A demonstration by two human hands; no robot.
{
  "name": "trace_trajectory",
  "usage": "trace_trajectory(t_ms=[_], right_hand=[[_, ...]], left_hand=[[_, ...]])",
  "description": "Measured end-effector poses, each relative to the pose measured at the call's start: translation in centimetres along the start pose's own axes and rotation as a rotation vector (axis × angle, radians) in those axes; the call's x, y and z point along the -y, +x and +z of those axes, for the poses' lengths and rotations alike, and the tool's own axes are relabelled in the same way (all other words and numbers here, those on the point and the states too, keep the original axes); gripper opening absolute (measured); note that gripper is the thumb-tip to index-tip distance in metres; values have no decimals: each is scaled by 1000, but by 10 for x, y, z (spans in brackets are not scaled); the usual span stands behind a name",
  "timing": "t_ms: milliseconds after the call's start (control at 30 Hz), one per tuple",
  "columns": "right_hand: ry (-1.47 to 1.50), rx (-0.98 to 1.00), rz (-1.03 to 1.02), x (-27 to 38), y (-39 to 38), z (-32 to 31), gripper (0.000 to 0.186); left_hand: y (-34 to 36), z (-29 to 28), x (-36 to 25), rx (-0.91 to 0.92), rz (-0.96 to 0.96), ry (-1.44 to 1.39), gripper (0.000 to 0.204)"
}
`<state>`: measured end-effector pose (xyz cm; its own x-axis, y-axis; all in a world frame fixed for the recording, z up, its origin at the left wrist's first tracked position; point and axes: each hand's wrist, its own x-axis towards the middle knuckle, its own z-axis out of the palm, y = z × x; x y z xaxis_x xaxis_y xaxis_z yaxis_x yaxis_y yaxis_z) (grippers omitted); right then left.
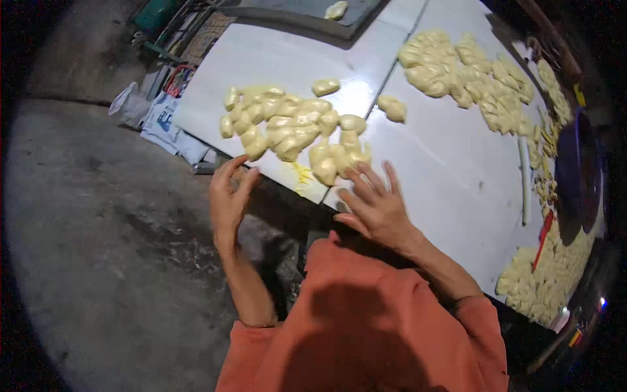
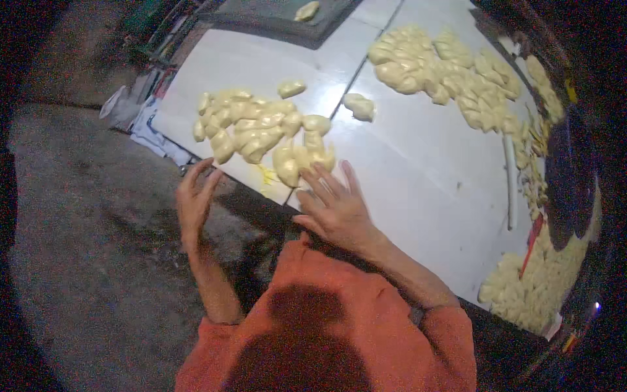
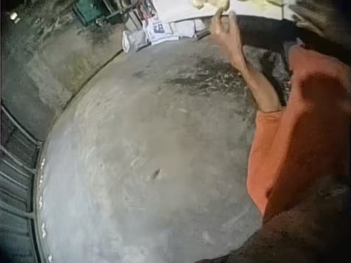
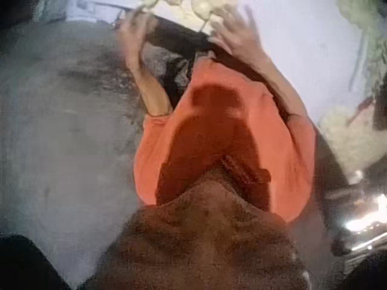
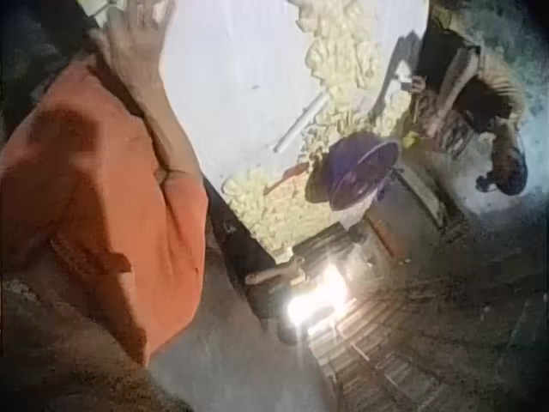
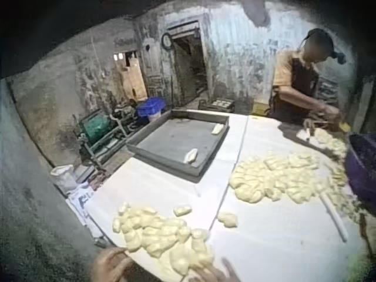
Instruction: The person uses a roller to flatten pieces of dough and then fills them with chocolate using a red scraper. The person rolls the filled dough by hand and places the finished rolls onto a metal tray.
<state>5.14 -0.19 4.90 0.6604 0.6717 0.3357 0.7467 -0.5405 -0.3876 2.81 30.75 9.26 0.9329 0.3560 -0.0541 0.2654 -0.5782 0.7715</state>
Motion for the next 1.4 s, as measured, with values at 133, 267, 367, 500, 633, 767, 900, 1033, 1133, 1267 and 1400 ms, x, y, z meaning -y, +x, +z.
trace_trajectory(t_ms=[133, 267, 367, 500, 633, 767, 900, 1033, 1133, 1267, 1400], right_hand=[[52, -215, 333, -35, -95, -65, 40], [-119, -236, 967, -53, -191, -68, 58], [-284, -11, 967, -31, -184, -30, 90], [-78, 8, 725, -43, -100, -13, 99], [-431, -131, 1156, -98, -180, -42, 89], [-655, -129, 1501, -112, -248, -65, 86], [-371, -27, 1080, -39, -121, -9, 94], [-281, 45, 971, -53, -118, -17, 95], [-435, -54, 1339, -110, -179, -63, 85], [-541, -148, 1401, -143, -179, -95, 70], [-337, -480, 1024, -177, -77, -90, 57]], left_hand=[[-15, -5, 20, -83, -25, 53, 39], [-19, -15, 34, -100, -38, 83, 39], [6, 22, 13, 31, -81, -137, 42], [35, 66, -61, 252, 155, -8, 40], [43, 62, -105, 368, 313, 117, 40], [45, 46, -76, 315, 229, 165, 40], [46, 57, -51, 345, 171, 80, 39], [49, 69, -94, 499, 255, 76, 35], [61, 63, -80, 475, 332, 85, 36], [73, 57, -68, 407, 309, 161, 36], [80, 68, -74, 453, 304, 96, 35]])
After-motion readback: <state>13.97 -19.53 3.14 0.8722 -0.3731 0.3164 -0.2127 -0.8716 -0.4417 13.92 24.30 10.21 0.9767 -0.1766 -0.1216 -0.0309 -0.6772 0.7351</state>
